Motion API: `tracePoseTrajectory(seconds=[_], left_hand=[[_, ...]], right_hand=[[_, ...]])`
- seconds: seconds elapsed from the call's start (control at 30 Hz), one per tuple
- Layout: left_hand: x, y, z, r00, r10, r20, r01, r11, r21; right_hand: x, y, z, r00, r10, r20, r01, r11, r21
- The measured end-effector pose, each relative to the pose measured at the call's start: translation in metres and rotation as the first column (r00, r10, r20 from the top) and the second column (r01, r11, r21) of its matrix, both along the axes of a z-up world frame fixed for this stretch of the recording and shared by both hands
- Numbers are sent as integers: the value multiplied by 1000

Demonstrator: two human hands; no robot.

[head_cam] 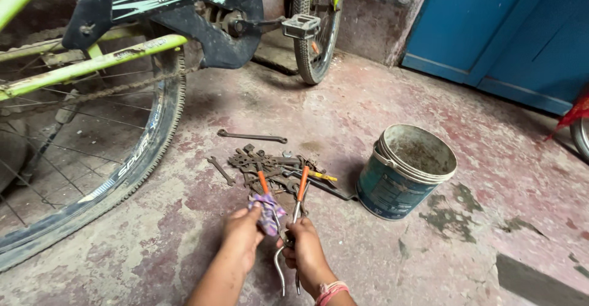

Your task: The person cleans a collection of metal tools, including wrenches and screwdrivers, using a cloth and a liquid solution from a bucket. They wipe each tool individually and place them back on the floor.

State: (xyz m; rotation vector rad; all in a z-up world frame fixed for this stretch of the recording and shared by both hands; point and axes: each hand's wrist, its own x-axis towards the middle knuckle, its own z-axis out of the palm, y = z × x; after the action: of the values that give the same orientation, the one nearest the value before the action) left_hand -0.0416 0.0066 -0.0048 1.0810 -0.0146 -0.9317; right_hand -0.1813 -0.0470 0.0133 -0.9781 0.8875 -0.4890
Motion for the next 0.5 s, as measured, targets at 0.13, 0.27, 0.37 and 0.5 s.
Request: tracePoseTrajectory(seconds=[0.13, 0.27, 0.37, 0.5], left_hand=[[-13, -4, 1, 1000, 7, -13, -6, 997, 73], [-25, -11, -14, 997, 33, 76, -41, 993, 111], [-36, -14, -20, 989, 44, 142, -50, 998, 38], [-31, -5, 7, 994, 100, 48, -103, 992, 74]], right_hand=[[6, 5, 1, 999, 48, 2, -47, 994, -100], [8, 6, -4, 999, 11, 45, -4, 988, -154], [8, -1, -7, 997, 18, 69, -6, 985, -170], [6, -5, -5, 993, 81, 84, -70, 989, -129]])
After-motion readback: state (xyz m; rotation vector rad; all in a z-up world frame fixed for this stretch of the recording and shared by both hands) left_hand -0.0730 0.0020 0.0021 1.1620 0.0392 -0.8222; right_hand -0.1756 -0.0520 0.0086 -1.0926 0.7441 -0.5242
